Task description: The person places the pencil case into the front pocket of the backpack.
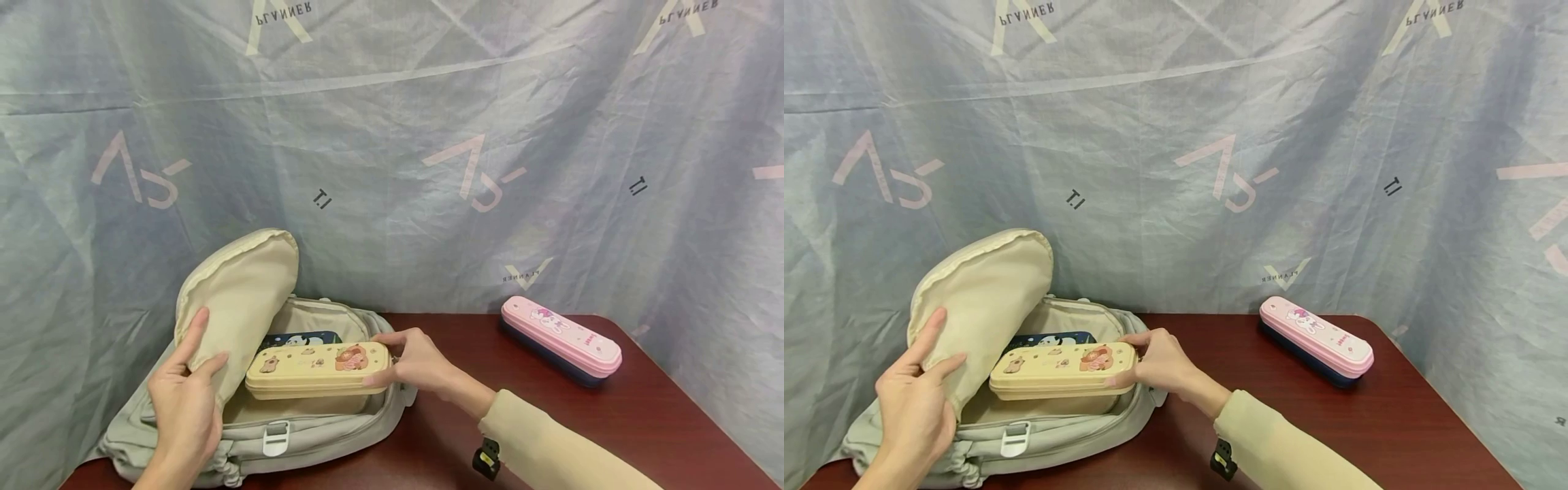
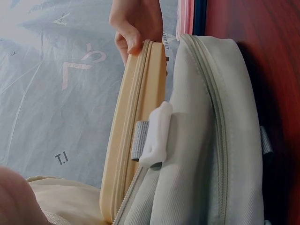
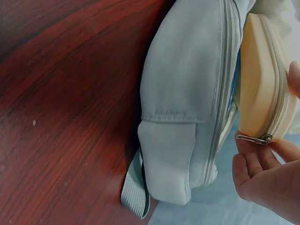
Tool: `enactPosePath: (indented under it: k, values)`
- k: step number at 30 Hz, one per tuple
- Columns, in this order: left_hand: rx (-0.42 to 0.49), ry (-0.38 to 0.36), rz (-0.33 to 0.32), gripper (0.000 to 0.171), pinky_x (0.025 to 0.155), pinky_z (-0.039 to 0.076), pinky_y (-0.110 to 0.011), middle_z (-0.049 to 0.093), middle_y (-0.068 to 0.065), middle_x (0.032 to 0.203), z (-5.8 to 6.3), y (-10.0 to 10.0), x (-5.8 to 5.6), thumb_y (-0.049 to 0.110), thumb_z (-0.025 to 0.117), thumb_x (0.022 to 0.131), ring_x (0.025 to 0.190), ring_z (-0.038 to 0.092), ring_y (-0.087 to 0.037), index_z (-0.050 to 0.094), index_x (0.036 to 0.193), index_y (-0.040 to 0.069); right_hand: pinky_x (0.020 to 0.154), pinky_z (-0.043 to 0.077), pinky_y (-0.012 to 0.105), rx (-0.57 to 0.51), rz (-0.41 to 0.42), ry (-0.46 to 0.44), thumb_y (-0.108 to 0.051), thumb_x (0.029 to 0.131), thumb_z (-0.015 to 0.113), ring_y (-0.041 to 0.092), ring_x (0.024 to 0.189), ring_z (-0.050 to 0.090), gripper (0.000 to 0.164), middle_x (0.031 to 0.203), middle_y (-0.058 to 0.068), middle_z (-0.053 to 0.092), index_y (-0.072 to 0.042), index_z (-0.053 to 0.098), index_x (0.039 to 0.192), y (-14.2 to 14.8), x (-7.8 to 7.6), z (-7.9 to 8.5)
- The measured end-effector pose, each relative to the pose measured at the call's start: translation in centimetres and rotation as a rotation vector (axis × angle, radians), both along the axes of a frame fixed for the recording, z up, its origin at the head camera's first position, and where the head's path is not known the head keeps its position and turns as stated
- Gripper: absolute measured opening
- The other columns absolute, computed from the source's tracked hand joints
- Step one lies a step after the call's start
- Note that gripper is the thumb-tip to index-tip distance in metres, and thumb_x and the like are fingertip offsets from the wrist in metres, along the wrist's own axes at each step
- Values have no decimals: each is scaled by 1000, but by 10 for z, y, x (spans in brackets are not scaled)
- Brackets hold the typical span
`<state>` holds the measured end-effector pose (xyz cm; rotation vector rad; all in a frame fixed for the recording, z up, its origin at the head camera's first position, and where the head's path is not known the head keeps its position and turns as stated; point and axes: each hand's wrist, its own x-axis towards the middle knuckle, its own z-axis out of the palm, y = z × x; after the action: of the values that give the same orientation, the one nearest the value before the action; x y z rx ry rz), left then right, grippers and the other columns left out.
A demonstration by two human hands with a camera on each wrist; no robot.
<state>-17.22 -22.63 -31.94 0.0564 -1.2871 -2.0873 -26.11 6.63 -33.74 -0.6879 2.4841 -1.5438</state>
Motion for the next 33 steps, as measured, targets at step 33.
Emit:
enactPosePath:
  k: [33]
  values:
    - [-18, -13, 4, 69, 122, 25, -24, 51, 0, 158, 0, -1, 0, -32, 48, 91, 156, 17, -9, 55, 149, 5, 99, 51, 35, 57, -21, 55, -23, 65, 101, 11, 109, 61, 72, 113, -4, 76, -3, 75, 129, -50, 4, -10]
